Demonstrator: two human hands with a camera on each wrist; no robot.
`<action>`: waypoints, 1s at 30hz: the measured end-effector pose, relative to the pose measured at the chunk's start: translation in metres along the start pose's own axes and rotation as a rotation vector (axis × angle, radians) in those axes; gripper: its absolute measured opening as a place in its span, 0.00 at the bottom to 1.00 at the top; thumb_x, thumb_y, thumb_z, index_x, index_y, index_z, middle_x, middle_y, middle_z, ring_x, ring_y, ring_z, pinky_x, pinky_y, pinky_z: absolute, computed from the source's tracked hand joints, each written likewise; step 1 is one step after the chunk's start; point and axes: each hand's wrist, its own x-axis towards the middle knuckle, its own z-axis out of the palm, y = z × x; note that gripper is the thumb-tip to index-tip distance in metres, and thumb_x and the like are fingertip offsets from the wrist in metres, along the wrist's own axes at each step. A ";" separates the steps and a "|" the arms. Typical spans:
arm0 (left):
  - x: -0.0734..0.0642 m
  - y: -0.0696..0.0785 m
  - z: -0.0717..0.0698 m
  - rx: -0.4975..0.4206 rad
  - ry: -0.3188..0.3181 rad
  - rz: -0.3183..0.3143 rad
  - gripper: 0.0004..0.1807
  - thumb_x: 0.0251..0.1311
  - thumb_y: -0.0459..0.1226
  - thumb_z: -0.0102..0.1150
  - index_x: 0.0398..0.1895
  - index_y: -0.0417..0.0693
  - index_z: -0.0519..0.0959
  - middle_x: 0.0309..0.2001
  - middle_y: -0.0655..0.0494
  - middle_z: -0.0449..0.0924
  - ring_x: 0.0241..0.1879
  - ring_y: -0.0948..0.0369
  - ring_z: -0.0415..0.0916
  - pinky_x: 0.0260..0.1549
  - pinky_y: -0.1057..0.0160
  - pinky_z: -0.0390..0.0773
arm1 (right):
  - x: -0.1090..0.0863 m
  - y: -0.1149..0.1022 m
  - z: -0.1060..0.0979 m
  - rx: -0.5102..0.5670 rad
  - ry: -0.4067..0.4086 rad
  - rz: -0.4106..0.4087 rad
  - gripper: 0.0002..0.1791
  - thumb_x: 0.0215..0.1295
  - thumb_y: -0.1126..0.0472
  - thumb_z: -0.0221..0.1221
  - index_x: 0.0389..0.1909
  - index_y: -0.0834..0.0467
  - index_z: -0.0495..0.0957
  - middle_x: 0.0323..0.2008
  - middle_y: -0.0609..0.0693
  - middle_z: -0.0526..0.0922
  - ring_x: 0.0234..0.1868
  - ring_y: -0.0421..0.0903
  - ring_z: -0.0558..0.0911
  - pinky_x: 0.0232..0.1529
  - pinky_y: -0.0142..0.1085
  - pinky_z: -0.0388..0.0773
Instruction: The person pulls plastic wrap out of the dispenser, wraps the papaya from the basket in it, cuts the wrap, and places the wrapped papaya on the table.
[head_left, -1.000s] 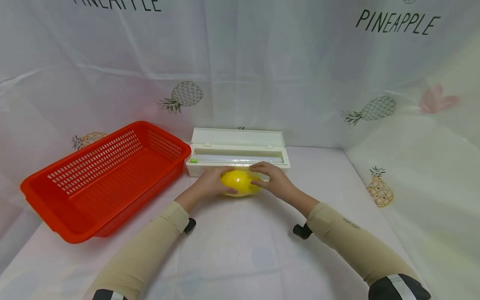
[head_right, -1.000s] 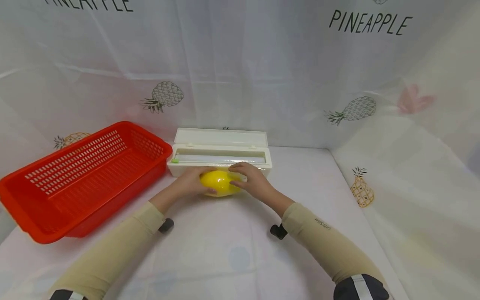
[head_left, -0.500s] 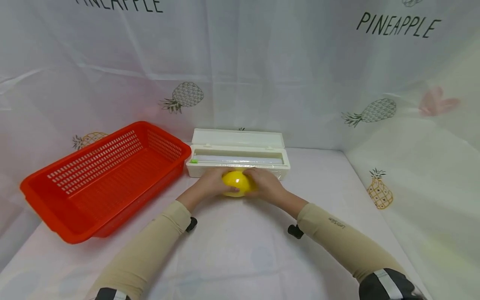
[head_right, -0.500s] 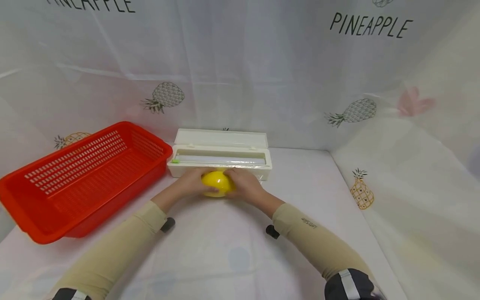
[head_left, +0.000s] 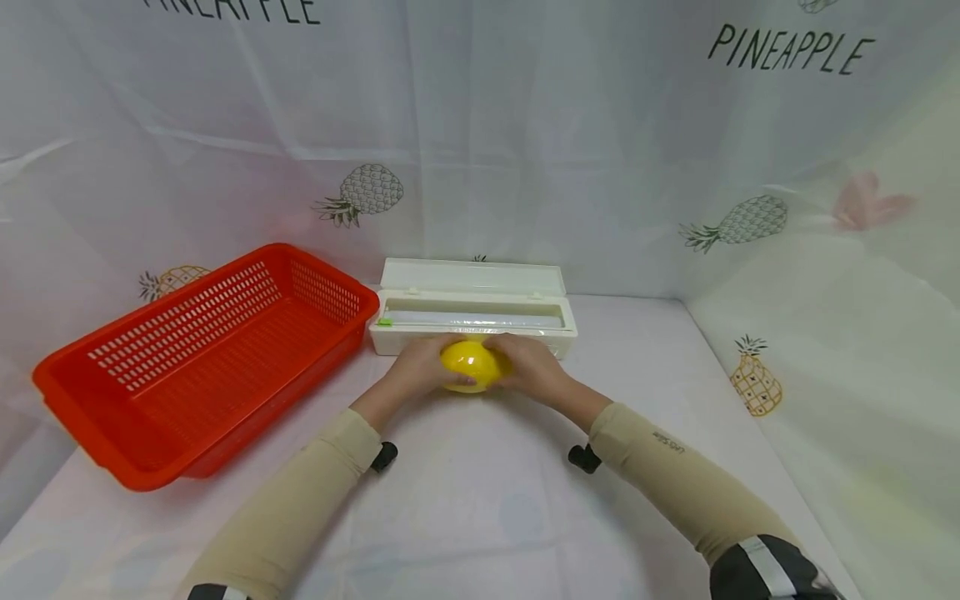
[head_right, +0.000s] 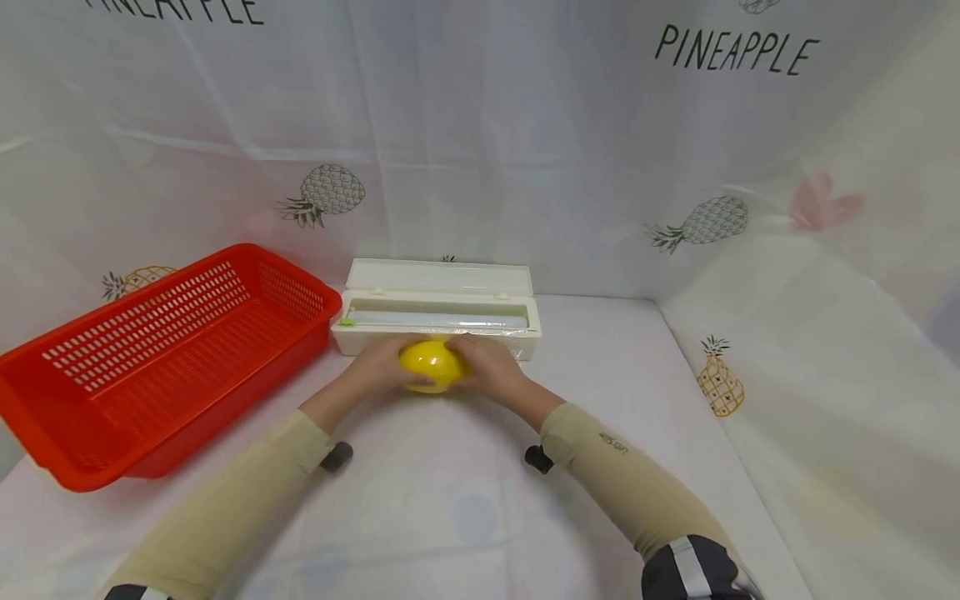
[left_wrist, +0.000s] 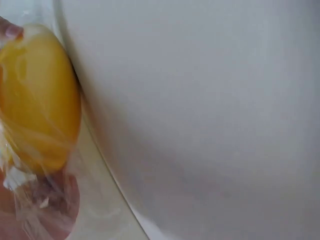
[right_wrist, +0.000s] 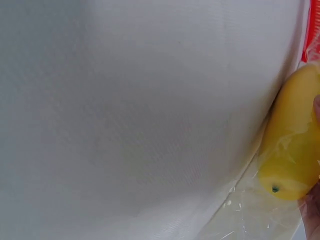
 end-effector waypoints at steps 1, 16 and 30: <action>-0.002 0.001 0.000 0.003 0.015 -0.013 0.43 0.43 0.56 0.76 0.64 0.54 0.71 0.55 0.54 0.76 0.49 0.54 0.70 0.51 0.52 0.70 | 0.000 0.000 0.000 0.004 0.000 0.001 0.37 0.46 0.55 0.77 0.57 0.63 0.75 0.55 0.55 0.80 0.56 0.52 0.77 0.60 0.44 0.71; -0.013 0.008 -0.006 0.158 0.166 -0.003 0.36 0.41 0.52 0.79 0.56 0.49 0.80 0.52 0.52 0.80 0.50 0.50 0.69 0.52 0.52 0.69 | 0.009 -0.006 -0.010 -0.022 -0.073 0.021 0.37 0.47 0.52 0.76 0.58 0.62 0.75 0.53 0.54 0.81 0.54 0.52 0.78 0.61 0.46 0.69; -0.009 0.004 -0.012 0.149 0.097 -0.008 0.35 0.48 0.49 0.76 0.59 0.45 0.78 0.56 0.50 0.80 0.55 0.51 0.74 0.59 0.50 0.69 | 0.013 0.000 -0.006 0.097 -0.081 0.069 0.38 0.48 0.51 0.76 0.59 0.61 0.76 0.54 0.53 0.80 0.55 0.50 0.78 0.59 0.43 0.72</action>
